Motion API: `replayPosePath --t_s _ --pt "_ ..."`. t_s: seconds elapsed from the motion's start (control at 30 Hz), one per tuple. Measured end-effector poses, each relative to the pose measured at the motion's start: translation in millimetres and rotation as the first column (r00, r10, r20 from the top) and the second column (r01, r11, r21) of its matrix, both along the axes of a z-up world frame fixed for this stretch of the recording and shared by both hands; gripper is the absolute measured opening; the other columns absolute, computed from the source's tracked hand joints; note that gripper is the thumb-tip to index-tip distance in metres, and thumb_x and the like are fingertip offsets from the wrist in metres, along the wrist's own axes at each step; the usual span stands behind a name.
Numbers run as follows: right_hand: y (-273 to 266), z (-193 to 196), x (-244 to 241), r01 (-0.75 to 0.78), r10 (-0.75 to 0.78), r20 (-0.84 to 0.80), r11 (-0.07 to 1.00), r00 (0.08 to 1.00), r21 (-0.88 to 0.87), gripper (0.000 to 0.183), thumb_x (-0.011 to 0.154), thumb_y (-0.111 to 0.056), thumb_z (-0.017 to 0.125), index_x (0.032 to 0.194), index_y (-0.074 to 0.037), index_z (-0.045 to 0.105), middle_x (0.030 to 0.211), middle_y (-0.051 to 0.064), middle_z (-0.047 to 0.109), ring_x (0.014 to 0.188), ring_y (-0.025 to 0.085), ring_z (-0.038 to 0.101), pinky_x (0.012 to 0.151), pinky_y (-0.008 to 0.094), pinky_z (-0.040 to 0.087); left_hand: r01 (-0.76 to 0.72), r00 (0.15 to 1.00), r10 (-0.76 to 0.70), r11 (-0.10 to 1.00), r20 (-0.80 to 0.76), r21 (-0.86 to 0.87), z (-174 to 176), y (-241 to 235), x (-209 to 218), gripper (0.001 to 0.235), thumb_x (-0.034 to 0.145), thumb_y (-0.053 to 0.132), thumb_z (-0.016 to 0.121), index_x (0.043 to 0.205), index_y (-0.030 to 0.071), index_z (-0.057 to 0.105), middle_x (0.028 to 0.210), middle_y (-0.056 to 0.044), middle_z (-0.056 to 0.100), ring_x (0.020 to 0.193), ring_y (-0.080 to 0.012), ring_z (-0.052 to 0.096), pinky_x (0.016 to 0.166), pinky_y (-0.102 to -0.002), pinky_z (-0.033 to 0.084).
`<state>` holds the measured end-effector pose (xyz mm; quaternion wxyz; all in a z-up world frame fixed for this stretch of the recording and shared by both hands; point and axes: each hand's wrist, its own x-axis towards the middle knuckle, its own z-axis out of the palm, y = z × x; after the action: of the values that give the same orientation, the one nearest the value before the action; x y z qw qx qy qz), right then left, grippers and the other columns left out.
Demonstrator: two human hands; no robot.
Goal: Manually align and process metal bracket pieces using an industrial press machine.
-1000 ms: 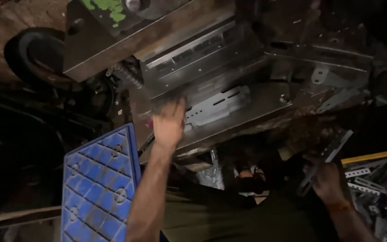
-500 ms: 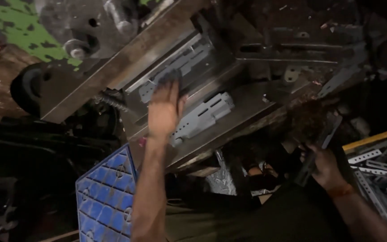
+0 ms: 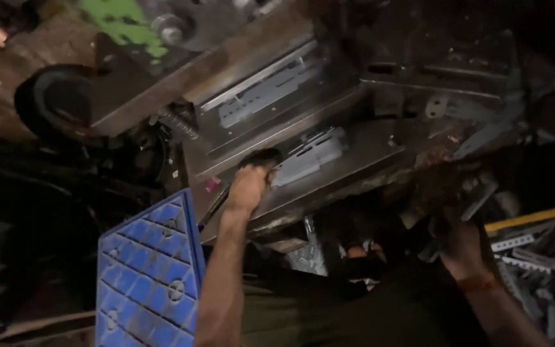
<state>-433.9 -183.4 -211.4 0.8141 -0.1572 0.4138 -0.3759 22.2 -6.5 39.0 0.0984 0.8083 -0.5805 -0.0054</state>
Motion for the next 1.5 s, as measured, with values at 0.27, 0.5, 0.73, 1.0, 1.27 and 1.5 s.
replayPosePath --t_s 0.27,0.5,0.73,1.0,1.27,1.5 --pt "-5 198 47 -0.387 -0.492 -0.509 0.333 0.707 -0.860 0.033 0.104 -0.024 0.076 0.120 0.002 0.063 0.104 0.011 0.067 0.094 0.024 0.063 0.083 0.037 0.052 0.152 0.980 -0.107 0.946 0.169 -0.287 33 2 -42 0.055 0.067 0.006 0.071 0.122 0.008 0.071 0.111 -0.019 0.074 0.086 -0.0396 0.071 0.072 -0.051 0.057" --pt "-37 288 138 -0.808 -0.602 -0.539 -0.421 0.589 -0.412 0.042 0.079 -0.018 0.080 0.119 -0.009 0.071 0.091 0.012 0.069 0.077 0.028 0.068 0.064 0.042 0.057 0.107 0.987 -0.096 0.991 0.129 -0.080 -1 -4 -46 0.042 0.086 0.008 0.067 0.128 0.013 0.070 0.100 -0.017 0.074 0.089 -0.0333 0.073 0.082 -0.048 0.057" --pt "-35 326 257 -0.612 -0.557 -0.282 -0.771 0.782 -0.175 0.040 0.093 -0.016 0.063 0.129 0.001 0.064 0.131 0.018 0.065 0.128 0.031 0.059 0.108 0.041 0.051 0.212 0.977 -0.175 0.868 0.123 -0.450 -9 3 -54 0.028 0.087 0.006 0.065 0.114 0.010 0.074 0.112 -0.014 0.074 0.105 -0.0337 0.071 0.095 -0.048 0.054" --pt "-36 354 310 -0.682 -0.615 -0.297 -0.685 0.730 -0.257 0.040 0.095 -0.018 0.054 0.127 0.003 0.064 0.127 0.020 0.065 0.125 0.033 0.059 0.110 0.044 0.044 0.151 0.987 -0.158 0.953 -0.005 -0.262 34 -4 -70 0.050 0.070 -0.003 0.066 0.119 0.003 0.070 0.115 -0.021 0.072 0.107 -0.0402 0.068 0.092 -0.048 0.054" --pt "-9 266 143 -0.621 -0.334 -0.524 -0.442 0.783 -0.647 0.055 0.071 -0.015 0.078 0.124 -0.003 0.066 0.117 0.025 0.065 0.106 0.037 0.063 0.085 0.042 0.054 0.207 0.931 -0.090 0.927 0.354 -0.311 45 9 -42 0.045 0.074 0.007 0.067 0.119 0.003 0.071 0.120 -0.020 0.072 0.100 -0.0355 0.069 0.085 -0.050 0.058" --pt "7 95 25 -0.125 0.001 -0.211 0.808 0.977 -0.576 0.033 0.114 -0.033 0.059 0.132 -0.005 0.058 0.109 0.004 0.063 0.097 0.017 0.061 0.080 0.033 0.052 0.019 0.912 0.052 0.986 0.408 -0.167 103 -80 5 0.044 0.092 0.006 0.056 0.136 0.004 0.062 0.124 -0.021 0.070 0.100 -0.0364 0.070 0.085 -0.047 0.058"
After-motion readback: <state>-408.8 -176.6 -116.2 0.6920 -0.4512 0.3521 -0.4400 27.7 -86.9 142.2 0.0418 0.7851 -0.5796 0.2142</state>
